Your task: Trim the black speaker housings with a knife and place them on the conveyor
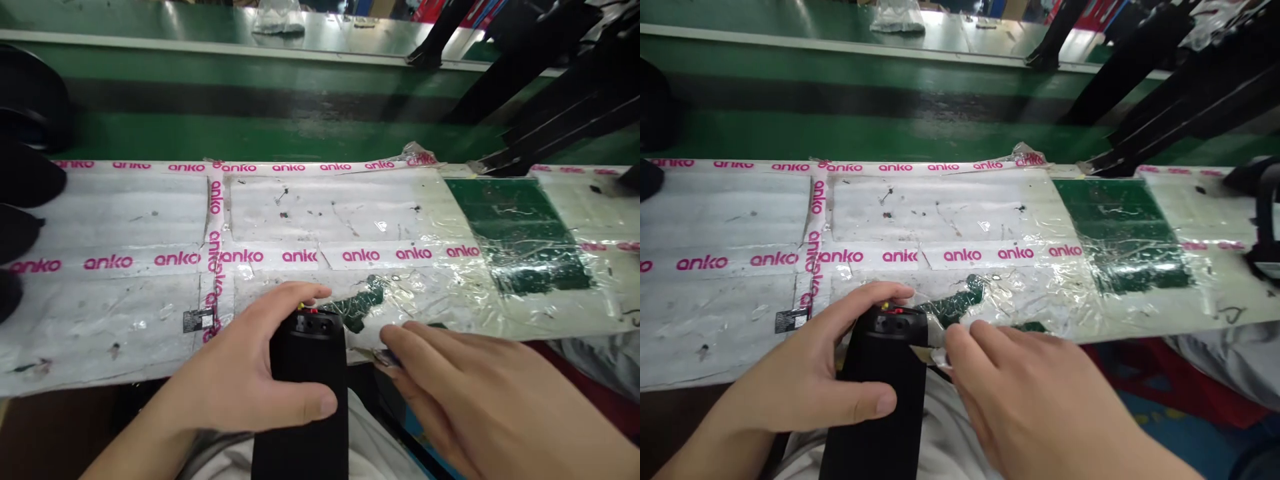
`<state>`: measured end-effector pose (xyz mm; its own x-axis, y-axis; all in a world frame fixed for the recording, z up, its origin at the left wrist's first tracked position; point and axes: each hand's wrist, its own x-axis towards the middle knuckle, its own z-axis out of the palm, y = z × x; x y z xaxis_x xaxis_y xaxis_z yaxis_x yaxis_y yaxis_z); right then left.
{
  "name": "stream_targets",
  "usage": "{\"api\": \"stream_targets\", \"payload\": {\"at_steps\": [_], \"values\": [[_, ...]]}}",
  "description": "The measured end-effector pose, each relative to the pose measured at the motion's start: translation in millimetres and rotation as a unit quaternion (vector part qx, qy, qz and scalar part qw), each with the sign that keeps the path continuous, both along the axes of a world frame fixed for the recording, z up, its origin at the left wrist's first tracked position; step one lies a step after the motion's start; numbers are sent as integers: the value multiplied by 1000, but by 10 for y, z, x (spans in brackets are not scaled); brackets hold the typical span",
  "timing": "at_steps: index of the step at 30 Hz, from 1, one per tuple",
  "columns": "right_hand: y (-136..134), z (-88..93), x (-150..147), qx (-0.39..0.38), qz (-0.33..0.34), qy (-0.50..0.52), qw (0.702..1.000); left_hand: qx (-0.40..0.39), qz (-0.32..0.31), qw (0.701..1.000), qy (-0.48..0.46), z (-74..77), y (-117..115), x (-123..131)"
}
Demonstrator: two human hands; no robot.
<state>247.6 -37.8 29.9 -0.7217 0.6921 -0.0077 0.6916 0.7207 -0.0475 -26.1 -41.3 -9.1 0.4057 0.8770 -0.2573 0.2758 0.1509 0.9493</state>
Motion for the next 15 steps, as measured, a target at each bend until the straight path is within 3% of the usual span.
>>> {"api": "stream_targets", "payload": {"at_steps": [7, 15], "values": [[-41, -121, -172, 67, 13, 17, 998, -1, 7, 1000, 5, -36, 27, 151], [-42, -125, -141, 65, 9, 27, 998, 33, -3, 998, 44, 6, 1, 253]]}}
